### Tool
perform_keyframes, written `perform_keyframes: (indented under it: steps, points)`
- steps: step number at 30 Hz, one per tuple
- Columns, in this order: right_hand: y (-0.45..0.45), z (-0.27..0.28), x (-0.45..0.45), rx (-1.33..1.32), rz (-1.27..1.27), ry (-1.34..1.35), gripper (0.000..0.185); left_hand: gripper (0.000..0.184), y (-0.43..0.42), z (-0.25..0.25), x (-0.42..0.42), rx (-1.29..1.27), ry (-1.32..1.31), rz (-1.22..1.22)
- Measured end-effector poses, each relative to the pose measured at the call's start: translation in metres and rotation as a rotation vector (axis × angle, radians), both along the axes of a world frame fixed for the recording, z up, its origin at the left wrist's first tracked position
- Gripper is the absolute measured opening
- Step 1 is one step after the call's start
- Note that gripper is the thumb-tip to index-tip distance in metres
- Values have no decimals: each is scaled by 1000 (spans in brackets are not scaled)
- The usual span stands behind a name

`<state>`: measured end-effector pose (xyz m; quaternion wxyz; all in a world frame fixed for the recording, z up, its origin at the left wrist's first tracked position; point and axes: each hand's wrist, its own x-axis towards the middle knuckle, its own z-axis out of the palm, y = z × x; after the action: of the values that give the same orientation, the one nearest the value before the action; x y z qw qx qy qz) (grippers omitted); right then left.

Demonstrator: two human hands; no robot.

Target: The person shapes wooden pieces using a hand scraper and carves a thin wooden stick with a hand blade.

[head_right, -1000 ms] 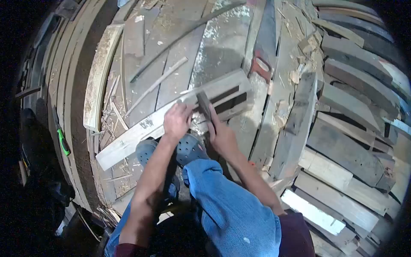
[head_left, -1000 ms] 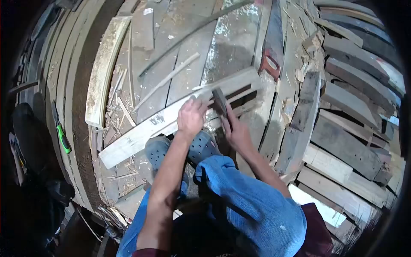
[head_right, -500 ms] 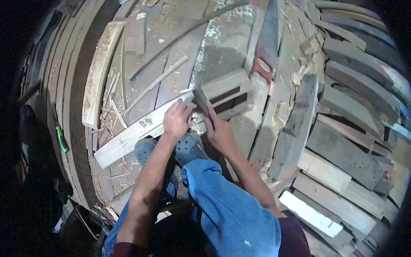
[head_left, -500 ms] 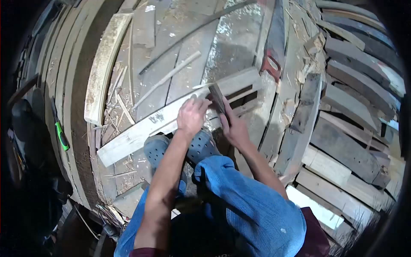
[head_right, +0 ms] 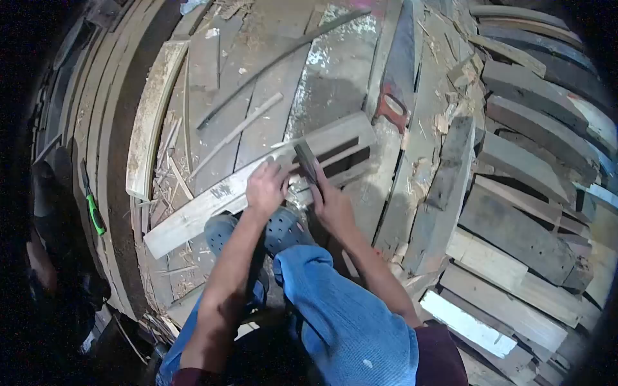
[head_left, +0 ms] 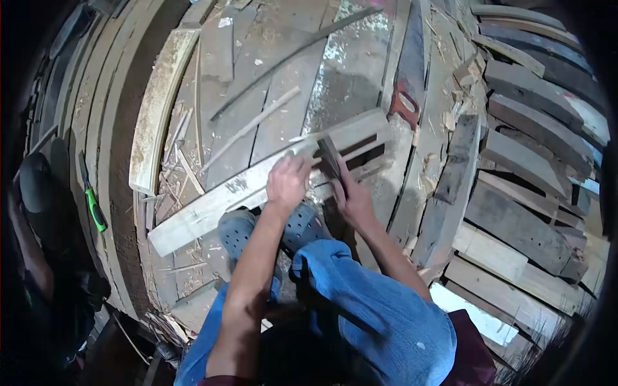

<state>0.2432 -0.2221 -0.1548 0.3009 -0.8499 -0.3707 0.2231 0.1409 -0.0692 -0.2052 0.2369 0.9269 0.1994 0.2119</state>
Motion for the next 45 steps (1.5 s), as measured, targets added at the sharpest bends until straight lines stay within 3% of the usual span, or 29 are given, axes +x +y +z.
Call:
perform_keyframes:
  steps: [3,7,10,13,14,17,18,22,29,33,34,37,38,41,42,45]
  points:
    - [-14,-2,-5,-80,-25,113,61,22,0,4,1,10,-28,-1]
    - [16,4,14,-167,42,2,62,20,0,5,4,-2,-8,10]
    - [-1,7,1,-150,-34,141,63,22,0,4,0,-3,13,5]
    - [-13,5,-9,15,-30,31,61,24,3,5,1,23,-12,-25]
    - [-13,0,-6,-110,-58,74,59,22,1,5,0,-1,-10,-24]
    - [9,0,13,-91,4,-21,60,14,-1,6,1,-20,69,-5]
    - [8,1,12,-88,4,-34,60,15,1,0,3,62,-98,9]
    - [-13,1,0,11,-9,-12,60,18,2,2,-2,40,6,-64]
    - [9,3,14,-172,28,-65,59,18,-1,7,1,57,4,-12]
    - [3,-4,3,2,-17,-69,58,20,-2,2,1,25,14,-6]
    - [4,-1,6,-163,-4,-45,59,24,-1,3,1,28,5,-1]
    - [3,6,10,-180,47,-86,62,27,-2,8,0,-52,149,8]
    - [-6,-6,9,-120,73,-128,63,21,-1,11,4,59,-5,29]
    - [-10,-5,1,-95,41,-141,62,22,-2,5,3,54,27,18]
    - [-2,4,5,-226,48,-61,62,23,-1,7,4,55,35,16]
    - [11,2,12,-142,80,-147,62,23,-2,12,1,58,41,13]
